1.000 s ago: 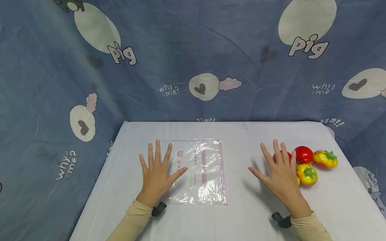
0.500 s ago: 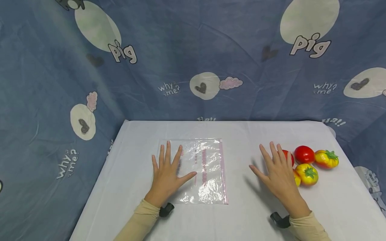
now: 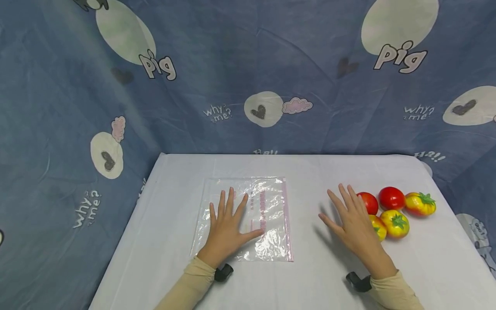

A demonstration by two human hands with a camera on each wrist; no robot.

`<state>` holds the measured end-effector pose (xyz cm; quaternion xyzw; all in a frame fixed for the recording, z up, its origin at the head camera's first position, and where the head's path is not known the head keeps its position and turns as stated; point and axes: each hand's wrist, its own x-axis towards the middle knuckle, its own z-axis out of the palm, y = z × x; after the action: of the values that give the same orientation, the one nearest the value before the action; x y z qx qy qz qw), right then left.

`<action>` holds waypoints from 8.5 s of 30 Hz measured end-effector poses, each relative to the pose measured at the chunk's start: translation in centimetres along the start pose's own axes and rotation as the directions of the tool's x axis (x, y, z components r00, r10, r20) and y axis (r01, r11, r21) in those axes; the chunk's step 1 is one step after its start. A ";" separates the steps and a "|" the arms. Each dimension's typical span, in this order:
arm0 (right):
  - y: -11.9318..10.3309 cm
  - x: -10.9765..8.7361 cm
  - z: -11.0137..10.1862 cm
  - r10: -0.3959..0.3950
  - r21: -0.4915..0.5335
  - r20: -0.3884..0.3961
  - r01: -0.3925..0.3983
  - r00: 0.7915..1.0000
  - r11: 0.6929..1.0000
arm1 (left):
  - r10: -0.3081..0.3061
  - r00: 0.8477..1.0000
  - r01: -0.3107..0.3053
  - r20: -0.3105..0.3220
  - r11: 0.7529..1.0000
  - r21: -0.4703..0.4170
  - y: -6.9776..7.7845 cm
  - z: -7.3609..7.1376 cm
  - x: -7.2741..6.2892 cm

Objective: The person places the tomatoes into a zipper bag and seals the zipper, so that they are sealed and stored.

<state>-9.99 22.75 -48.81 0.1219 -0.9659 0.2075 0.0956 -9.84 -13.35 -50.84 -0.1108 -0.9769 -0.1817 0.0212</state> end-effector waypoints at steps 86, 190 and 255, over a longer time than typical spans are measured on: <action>-0.3 1.7 3.6 -0.108 0.070 0.219 0.094 0.970 0.993 | 0.061 0.973 -0.021 0.225 0.984 -0.175 1.8 2.9 0.1; -2.3 10.9 6.6 -0.335 0.145 0.235 0.308 0.912 0.940 | 0.079 0.959 -0.021 0.273 0.978 -0.209 1.4 2.5 0.0; -2.3 10.9 6.6 -0.318 0.155 0.240 0.287 0.917 0.945 | 0.004 0.991 0.037 0.131 0.950 -0.310 3.2 1.4 0.1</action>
<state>-20.58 15.78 -51.31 0.3015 -0.9257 0.2284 -0.0092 -9.21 -9.92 -51.07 -0.1163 -0.9360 -0.3264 -0.0615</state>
